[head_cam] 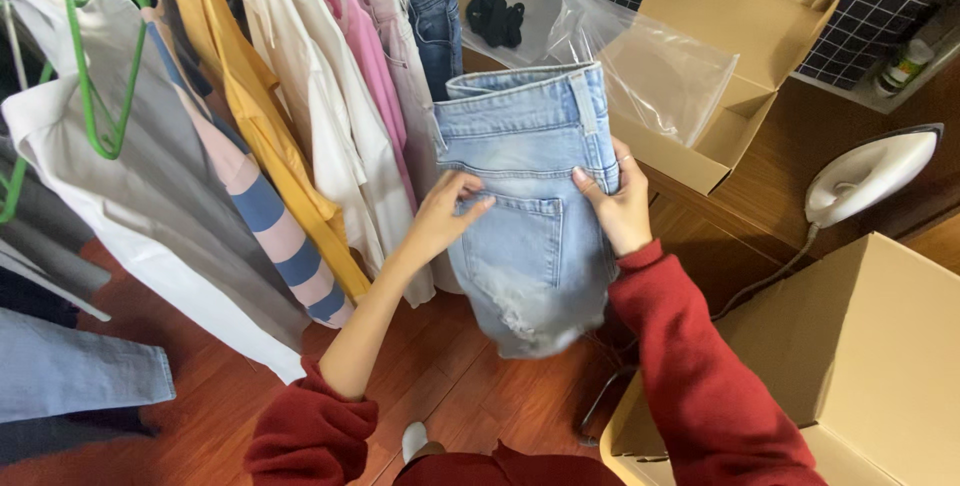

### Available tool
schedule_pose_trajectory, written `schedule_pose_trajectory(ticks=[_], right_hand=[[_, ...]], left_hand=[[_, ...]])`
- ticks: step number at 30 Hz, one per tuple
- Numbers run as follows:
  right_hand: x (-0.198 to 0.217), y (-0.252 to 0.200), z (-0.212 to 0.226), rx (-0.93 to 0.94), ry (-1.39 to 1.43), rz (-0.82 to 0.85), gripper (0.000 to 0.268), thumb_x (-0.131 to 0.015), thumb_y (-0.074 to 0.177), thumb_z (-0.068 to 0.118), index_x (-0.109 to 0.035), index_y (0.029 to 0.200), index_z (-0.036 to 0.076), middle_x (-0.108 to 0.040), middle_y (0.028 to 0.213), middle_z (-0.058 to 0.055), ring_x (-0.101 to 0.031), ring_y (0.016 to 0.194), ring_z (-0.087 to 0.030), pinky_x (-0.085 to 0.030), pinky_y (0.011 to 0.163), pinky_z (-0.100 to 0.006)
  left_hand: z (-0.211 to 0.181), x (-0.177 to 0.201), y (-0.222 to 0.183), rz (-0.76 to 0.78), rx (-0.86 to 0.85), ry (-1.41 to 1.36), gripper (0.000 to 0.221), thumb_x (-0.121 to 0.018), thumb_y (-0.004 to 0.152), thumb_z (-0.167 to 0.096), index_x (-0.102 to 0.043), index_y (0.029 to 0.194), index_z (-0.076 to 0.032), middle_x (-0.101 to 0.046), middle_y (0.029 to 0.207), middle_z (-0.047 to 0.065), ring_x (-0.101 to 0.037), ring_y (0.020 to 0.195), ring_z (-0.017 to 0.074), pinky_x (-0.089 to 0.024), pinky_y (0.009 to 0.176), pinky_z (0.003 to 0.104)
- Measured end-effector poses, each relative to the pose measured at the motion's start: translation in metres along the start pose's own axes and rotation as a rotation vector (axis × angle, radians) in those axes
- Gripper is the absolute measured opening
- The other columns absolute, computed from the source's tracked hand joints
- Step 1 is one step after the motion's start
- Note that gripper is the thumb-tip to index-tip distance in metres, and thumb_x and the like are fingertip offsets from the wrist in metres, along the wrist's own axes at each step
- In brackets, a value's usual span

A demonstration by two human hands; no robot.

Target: The person places a folded pair of light-wash jeans into a plastic bag, zips the bag, and puts the bagged jeans into a cardboard box. They then pick up the box, set it on a stack of other boxes, and later remove the jeans from the bag to hang them on a clothing rack.

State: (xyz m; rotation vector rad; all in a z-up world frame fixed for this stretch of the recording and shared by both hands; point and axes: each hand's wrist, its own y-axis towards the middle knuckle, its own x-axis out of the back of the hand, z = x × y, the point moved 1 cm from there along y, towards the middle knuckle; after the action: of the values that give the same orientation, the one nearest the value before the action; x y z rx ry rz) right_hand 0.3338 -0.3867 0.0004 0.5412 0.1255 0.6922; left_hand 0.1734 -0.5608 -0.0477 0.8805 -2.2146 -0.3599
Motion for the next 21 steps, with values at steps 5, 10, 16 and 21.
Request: schedule_pose_trajectory(ticks=[5,10,16,21], right_hand=[[0.002,-0.023,-0.037,-0.096,0.060,-0.025,0.048,-0.071,0.070,0.004,-0.054,0.115,0.011,-0.057,0.090,-0.005,-0.052,0.082,-0.015,-0.048,0.073,-0.029],[0.003,-0.025,-0.049,-0.163,0.124,-0.029,0.050,-0.072,0.068,0.003,-0.054,0.115,0.014,-0.058,0.088,-0.002,-0.053,0.078,-0.011,-0.048,0.070,-0.025],[0.004,-0.030,-0.049,-0.208,0.242,-0.016,0.051,-0.071,0.066,0.004,-0.054,0.113,0.013,-0.059,0.088,0.000,-0.056,0.075,-0.007,-0.049,0.068,-0.022],[-0.028,-0.048,-0.032,-0.387,0.507,0.140,0.066,-0.071,0.061,-0.002,-0.049,0.121,0.017,-0.059,0.099,0.002,-0.056,0.083,-0.008,-0.048,0.076,-0.026]], left_hand=[[0.007,-0.002,0.000,-0.156,0.150,-0.112,0.042,-0.067,0.077,-0.035,-0.049,0.106,-0.011,-0.046,0.102,0.009,-0.057,0.094,0.0250,-0.051,0.070,0.034],[-0.004,0.019,-0.005,-0.257,0.289,-0.184,0.067,-0.074,0.070,-0.034,-0.036,0.119,-0.008,-0.032,0.116,0.018,-0.044,0.111,0.0369,-0.041,0.091,0.045],[-0.026,0.049,-0.007,-0.128,0.437,-0.523,0.086,-0.074,0.069,-0.035,-0.022,0.133,-0.012,-0.034,0.126,0.021,-0.034,0.124,0.0327,-0.028,0.100,0.046],[-0.017,0.058,-0.001,-0.217,0.547,-0.603,0.079,-0.080,0.061,-0.036,-0.043,0.125,-0.007,-0.047,0.120,0.021,-0.043,0.117,0.0296,-0.034,0.097,0.040]])
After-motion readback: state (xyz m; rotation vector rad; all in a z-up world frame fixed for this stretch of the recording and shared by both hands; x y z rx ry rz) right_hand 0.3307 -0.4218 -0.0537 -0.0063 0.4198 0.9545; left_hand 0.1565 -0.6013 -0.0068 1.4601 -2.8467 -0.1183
